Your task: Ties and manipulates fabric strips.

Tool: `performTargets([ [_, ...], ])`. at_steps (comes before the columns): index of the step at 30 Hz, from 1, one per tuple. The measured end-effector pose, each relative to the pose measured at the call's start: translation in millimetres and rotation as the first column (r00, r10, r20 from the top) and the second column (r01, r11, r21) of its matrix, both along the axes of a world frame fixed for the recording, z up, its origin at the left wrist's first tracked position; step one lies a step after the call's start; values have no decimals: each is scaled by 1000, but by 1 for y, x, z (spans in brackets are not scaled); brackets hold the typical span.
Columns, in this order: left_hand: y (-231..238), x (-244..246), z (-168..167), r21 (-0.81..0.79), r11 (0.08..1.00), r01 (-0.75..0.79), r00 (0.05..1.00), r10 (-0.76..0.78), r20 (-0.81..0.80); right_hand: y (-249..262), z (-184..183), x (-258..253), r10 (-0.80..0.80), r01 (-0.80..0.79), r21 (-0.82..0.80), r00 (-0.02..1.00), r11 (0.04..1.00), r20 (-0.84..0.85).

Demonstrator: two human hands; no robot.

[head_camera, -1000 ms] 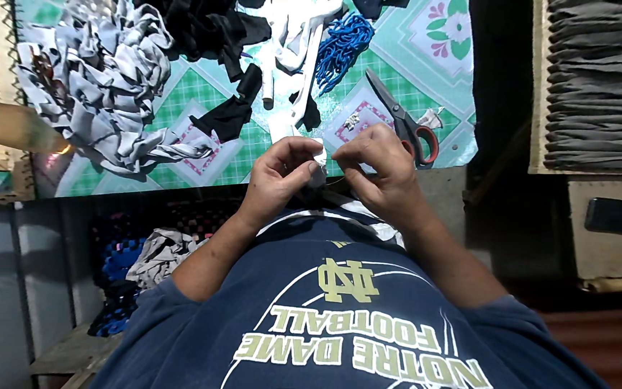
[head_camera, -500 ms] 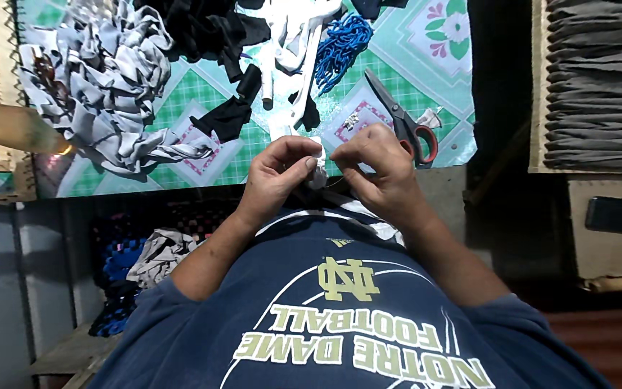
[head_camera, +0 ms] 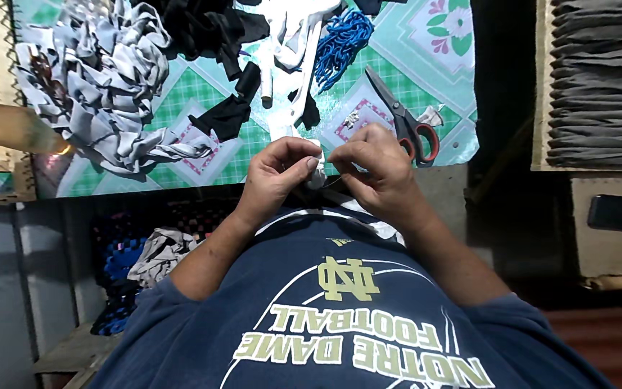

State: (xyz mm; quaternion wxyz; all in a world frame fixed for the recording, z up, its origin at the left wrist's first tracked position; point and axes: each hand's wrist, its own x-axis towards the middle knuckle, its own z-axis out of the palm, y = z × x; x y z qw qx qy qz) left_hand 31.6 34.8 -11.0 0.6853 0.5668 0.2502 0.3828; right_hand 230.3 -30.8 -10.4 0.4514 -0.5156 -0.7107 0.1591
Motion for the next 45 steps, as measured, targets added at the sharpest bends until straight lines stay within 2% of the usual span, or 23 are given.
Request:
performTargets([
  [5, 0, 0, -1, -21, 1000, 6, 1000, -6, 4, -1, -2, 0, 10, -11, -26, 999, 1000, -39],
  [11, -1, -1, 2, -296, 952, 79, 996, -66, 54, -1, -3, 0, 28, -35, -48, 991, 998, -128],
  [16, 0, -1, 2, -399, 908, 125, 990, -89, 106, -2, -3, -1, 31, -38, -46, 990, 998, -138],
  [29, 1, -1, 2, -440, 880, 181, 980, -125, 154, -2, -3, -2, 49, -50, -4, 988, 999, -149],
  [35, -1, 2, 2, -442, 887, 133, 989, -87, 124, -2, -5, -4, 40, -37, 19, 988, 999, -148],
  [39, -3, 5, 1, -396, 915, 80, 994, -44, 99, 0, -7, -3, 24, -21, 22, 988, 1000, -156],
  [45, -2, 4, 0, -276, 953, 124, 986, -88, 140, 3, -10, 1, 2, 5, 42, 985, 999, -170],
])
